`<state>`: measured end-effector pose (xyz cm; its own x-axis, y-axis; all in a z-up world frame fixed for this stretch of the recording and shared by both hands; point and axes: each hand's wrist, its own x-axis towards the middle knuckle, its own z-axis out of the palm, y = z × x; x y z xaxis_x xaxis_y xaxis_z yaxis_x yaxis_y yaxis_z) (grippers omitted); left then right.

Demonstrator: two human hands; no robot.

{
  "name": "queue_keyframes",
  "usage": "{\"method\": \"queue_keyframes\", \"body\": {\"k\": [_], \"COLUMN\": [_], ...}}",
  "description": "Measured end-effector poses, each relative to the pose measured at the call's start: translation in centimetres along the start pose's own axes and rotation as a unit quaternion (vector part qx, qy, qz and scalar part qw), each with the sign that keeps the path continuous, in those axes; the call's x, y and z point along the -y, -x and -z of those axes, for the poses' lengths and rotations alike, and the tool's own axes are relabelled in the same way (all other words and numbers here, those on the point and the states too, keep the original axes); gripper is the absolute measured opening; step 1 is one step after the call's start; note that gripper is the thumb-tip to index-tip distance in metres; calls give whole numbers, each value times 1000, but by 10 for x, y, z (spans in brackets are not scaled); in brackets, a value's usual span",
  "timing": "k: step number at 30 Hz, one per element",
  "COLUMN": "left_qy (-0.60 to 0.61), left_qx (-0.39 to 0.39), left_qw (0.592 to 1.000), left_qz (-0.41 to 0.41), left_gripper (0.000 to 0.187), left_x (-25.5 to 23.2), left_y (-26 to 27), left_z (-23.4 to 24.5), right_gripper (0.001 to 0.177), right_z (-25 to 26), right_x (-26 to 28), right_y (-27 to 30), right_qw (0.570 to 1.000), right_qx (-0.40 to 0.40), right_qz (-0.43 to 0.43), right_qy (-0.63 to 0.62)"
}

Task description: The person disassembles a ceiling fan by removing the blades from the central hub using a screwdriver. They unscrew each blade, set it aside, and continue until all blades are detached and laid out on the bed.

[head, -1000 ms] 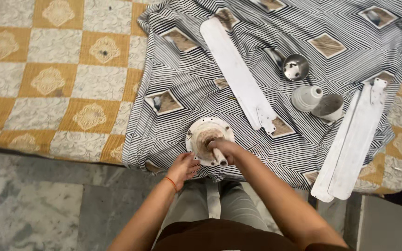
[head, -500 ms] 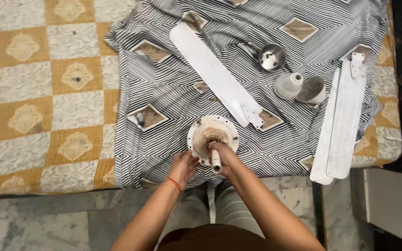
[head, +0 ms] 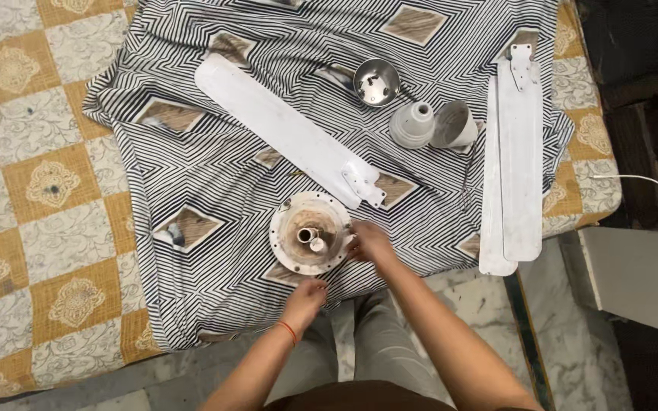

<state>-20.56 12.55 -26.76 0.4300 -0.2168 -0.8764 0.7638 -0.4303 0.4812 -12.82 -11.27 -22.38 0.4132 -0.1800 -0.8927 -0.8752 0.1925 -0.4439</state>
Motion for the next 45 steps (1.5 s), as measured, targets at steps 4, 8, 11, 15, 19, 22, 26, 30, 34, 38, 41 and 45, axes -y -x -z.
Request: {"method": "queue_keyframes", "body": {"k": [4,8,11,15,19,22,26,30,34,38,41,45], "left_qy": [-13,35,44,53,71,66,41,-129,-364,-364,-286,-162], "left_qx": [10,3,-20,-45,-66,-68,-57,-107,-138,-113,-159,-260], "left_qw": [998,997,997,996,993,993,992,974,815,866,922,947], "left_qz": [-65,-66,-63,-55,-69,-71,-106,-155,-430,-323,-205,-97], "left_gripper": [29,29,29,29,30,30,29,29,35,33,44,55], "left_x": [-12,-29,-43,-41,-29,-36,-59,-96,-109,-80,-46,-18], "left_y": [3,6,2,-3,-6,-11,4,31,63,67,46,10], "left_z": [-38,-65,-71,-74,-77,-78,-81,-83,-74,-74,-69,-47], "right_gripper": [44,78,108,135,142,146,139,133,138,132,126,123], "right_z": [50,42,13,-5,-10,-4,23,88,171,217,234,244], "right_x": [16,53,83,103,114,131,132,97,35,-19,-39,-53], "right_y": [-43,-85,-104,-111,-108,-101,-75,-21,57,106,97,51], "right_qw": [904,857,822,777,752,772,856,888,888,863,833,825], "right_qx": [-185,-108,-49,-40,-21,5,57,61,-9,-242,-402,-512], "right_qz": [280,306,212,192,205,181,169,348,407,389,317,146], "right_qy": [265,399,527,598,626,610,485,294,215,214,212,190]}}
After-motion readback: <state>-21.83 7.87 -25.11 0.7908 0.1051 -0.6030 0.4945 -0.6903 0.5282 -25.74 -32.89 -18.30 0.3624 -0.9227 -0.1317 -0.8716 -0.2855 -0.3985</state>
